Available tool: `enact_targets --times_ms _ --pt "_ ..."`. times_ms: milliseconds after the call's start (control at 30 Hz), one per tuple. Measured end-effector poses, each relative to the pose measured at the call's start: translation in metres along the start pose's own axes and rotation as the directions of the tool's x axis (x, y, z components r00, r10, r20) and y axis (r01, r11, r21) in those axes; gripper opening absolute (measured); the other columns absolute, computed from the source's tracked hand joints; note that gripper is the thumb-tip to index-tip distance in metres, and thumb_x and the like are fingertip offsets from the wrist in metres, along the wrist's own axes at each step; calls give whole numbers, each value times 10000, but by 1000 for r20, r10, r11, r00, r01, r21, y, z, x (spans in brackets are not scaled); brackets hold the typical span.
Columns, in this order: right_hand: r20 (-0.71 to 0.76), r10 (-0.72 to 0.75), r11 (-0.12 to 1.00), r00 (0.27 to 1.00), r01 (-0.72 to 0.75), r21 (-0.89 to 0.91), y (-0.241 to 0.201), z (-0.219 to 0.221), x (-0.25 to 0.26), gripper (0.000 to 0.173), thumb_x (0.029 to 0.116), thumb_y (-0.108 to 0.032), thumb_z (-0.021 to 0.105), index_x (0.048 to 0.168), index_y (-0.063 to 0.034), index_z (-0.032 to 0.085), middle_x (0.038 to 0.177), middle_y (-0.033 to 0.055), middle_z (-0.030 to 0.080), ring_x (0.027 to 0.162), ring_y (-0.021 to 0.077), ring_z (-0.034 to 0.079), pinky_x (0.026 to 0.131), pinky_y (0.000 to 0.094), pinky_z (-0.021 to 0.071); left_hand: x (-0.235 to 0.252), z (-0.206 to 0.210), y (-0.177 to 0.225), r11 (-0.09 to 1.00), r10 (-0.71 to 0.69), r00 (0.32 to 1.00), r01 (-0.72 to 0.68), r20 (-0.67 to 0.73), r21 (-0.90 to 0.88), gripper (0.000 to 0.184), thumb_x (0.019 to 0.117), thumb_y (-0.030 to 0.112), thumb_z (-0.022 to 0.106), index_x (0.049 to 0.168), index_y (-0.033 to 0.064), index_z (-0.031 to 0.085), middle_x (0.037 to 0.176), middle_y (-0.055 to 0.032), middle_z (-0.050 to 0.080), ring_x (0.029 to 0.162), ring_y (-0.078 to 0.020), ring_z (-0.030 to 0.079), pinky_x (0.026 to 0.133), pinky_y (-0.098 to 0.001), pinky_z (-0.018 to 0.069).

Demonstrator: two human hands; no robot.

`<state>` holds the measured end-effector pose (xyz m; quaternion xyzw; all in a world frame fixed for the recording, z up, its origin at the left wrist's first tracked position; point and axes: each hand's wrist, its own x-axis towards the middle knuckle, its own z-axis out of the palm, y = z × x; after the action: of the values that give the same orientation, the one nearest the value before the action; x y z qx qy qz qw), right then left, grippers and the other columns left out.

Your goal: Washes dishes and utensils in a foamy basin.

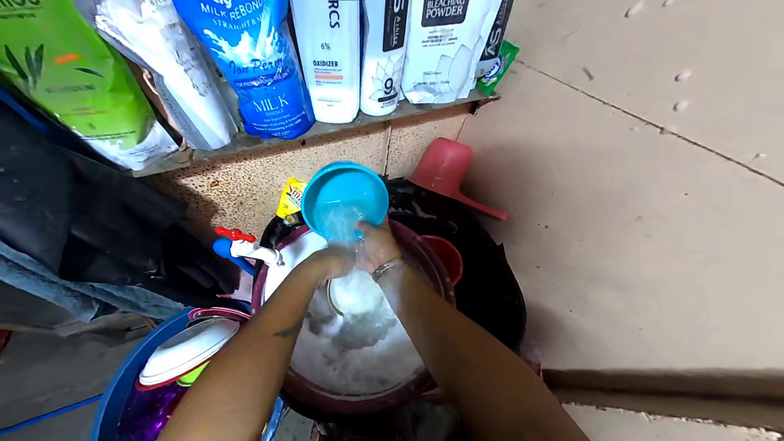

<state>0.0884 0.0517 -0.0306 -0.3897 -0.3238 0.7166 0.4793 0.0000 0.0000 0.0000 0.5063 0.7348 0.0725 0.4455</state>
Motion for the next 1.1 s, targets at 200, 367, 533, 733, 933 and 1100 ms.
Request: enact_targets --times_ms 200,367,533,733,933,1100 --pt "133 -429 858 894 449 -248 -19 -6 13 653 948 25 542 1556 -77 326 1458 177 512 1244 219 592 994 408 541 -23 -32 21 913 229 973 -204 -29 353 367 1110 219 416 1317 -23 601 1307 -264 609 1275 -402 556 1088 -597 401" --pt "426 -687 386 588 793 -472 -37 -28 12 676 883 99 537 1535 48 363 1543 235 441 1433 254 450 1189 373 383 -43 -40 17 776 460 863 -276 -211 567 356 1110 216 429 1426 170 586 1170 -196 698 1101 -389 673 975 -579 507" --pt "690 -590 -130 419 794 -594 -71 -56 -8 738 799 32 756 1482 -9 477 1552 304 398 1374 457 491 1063 562 490 -61 -25 -26 398 903 328 -401 -276 825 329 975 2 578 1229 151 725 1120 -138 733 989 -347 726 774 -504 608" --pt "418 -369 286 830 530 -799 -78 -57 -36 597 989 -52 516 1558 -109 342 1450 214 528 1274 327 586 1002 561 521 -78 -23 -60 470 874 171 -535 -455 702 303 1005 30 578 1245 128 736 1258 -104 706 1123 -245 699 905 -399 593" --pt "390 -20 789 921 254 -560 -49 -7 -106 230 1067 -250 471 1282 -250 554 1074 -116 677 939 -7 678 771 216 608 -110 -52 -78 568 694 132 -705 -708 425 284 1012 102 615 1272 15 687 1350 -234 596 1169 -271 648 971 -359 558" --pt "660 94 896 745 226 -382 -26 44 -132 443 1068 -562 369 1349 -271 548 1181 -83 689 1063 67 684 882 297 609 -175 -78 -127 742 553 353 -621 -754 253 451 1064 126 527 1509 70 486 1362 -99 655 1116 -122 689 965 -328 571"
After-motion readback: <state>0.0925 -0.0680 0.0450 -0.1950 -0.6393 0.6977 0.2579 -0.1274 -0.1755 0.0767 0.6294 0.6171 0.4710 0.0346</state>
